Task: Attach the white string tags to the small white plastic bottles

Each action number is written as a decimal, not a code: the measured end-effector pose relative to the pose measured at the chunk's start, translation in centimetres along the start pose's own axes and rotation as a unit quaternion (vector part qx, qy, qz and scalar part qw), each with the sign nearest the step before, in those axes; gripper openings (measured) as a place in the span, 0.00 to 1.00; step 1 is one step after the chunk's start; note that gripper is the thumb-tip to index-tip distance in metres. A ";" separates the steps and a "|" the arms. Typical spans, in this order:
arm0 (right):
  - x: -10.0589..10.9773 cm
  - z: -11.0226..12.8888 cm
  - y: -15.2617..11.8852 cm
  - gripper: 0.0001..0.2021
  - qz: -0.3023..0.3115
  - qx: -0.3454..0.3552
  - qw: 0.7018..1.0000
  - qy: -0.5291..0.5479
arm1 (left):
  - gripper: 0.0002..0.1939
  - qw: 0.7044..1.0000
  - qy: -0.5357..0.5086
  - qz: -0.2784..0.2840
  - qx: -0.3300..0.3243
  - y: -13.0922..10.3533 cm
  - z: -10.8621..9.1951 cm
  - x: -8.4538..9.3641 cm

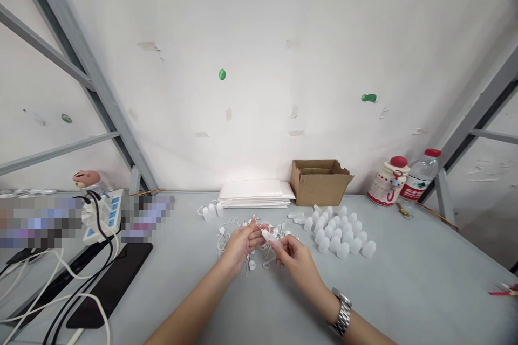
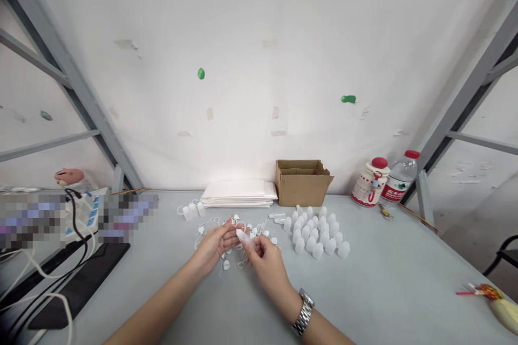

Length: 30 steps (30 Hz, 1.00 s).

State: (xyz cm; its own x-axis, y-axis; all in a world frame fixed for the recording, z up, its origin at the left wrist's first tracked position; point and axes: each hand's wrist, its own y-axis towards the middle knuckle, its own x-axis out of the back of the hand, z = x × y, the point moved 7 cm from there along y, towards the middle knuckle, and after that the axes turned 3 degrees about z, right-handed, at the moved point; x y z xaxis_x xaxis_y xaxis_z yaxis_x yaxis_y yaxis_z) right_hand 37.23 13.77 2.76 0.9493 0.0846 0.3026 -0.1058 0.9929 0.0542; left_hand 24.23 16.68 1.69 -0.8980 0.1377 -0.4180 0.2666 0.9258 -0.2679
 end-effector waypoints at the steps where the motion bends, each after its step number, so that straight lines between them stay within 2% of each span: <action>1: -0.1 0.0 0.0 0.19 0.003 0.001 1.000 -0.001 | 0.20 1.000 0.011 -0.001 -0.006 0.0 -0.1 0.1; 9: -0.2 0.0 -0.2 0.19 0.004 0.004 1.000 -0.010 | 0.19 0.998 0.054 -0.025 -0.033 -0.2 -0.4 0.2; 22: -0.2 -0.2 -0.4 0.19 -0.012 0.015 1.000 -0.021 | 0.18 0.995 0.077 -0.016 -0.068 -0.1 0.2 -0.1; 27: 0.0 0.4 -0.2 0.16 -0.007 0.037 0.999 0.034 | 0.20 0.995 0.053 0.032 -0.083 -0.6 -0.5 -1.1; 30: 0.0 0.3 0.1 0.15 0.006 0.040 0.996 0.082 | 0.18 0.990 0.081 0.052 -0.105 -0.9 -1.0 -1.6</action>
State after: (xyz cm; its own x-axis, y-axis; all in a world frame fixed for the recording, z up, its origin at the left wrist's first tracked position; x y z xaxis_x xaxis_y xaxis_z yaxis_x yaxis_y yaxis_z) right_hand 37.12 13.81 3.05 0.9827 0.1146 0.1452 -0.1337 0.9826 0.1287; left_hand 25.11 15.95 3.48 -0.9183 0.2758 -0.2840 0.2979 0.9539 -0.0367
